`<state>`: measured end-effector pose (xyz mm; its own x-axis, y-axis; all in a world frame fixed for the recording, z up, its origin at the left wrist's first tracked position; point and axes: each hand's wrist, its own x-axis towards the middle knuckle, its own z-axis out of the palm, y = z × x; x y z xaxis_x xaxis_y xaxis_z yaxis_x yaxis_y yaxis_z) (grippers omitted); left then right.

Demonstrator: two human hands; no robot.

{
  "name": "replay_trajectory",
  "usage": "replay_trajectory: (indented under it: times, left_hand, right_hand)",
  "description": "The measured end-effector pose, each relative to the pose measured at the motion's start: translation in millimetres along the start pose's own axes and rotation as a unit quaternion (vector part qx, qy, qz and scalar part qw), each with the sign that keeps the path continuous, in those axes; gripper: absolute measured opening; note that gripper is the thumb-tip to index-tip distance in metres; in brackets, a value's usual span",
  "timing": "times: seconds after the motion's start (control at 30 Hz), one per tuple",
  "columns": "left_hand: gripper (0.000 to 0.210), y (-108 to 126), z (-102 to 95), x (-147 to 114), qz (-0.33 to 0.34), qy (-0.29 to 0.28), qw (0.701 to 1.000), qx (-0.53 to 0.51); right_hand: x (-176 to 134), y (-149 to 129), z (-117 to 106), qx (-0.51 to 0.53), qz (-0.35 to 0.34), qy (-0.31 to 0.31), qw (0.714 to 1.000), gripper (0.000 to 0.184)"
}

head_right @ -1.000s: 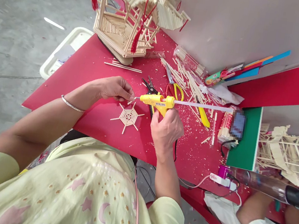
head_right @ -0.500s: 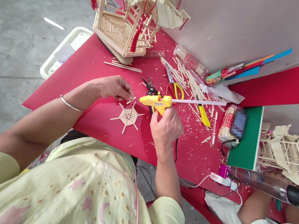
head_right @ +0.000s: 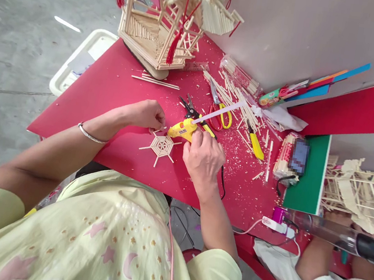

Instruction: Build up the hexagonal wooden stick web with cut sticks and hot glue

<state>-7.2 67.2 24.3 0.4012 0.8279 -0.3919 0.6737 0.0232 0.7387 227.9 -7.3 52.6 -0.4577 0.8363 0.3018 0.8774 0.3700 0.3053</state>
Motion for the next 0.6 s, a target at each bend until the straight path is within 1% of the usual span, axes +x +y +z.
replay_trajectory:
  times: [0.1,0.33,0.6]
  left_hand:
    - [0.014,2,0.0,-2,0.005,0.003,1.000,0.017]
    - [0.014,-2,5.3,1,0.022,0.015,0.999,0.017]
    - [0.014,-2,4.4,0,0.028,0.021,0.999,0.032]
  right_hand:
    - [2,-1,-1,-0.011,-0.015,-0.003,1.000,0.028]
    - [3,-2,-2,-0.030,-0.039,-0.015,0.999,0.034]
    - [9,-4,-11,-0.038,-0.066,-0.007,0.997,0.029]
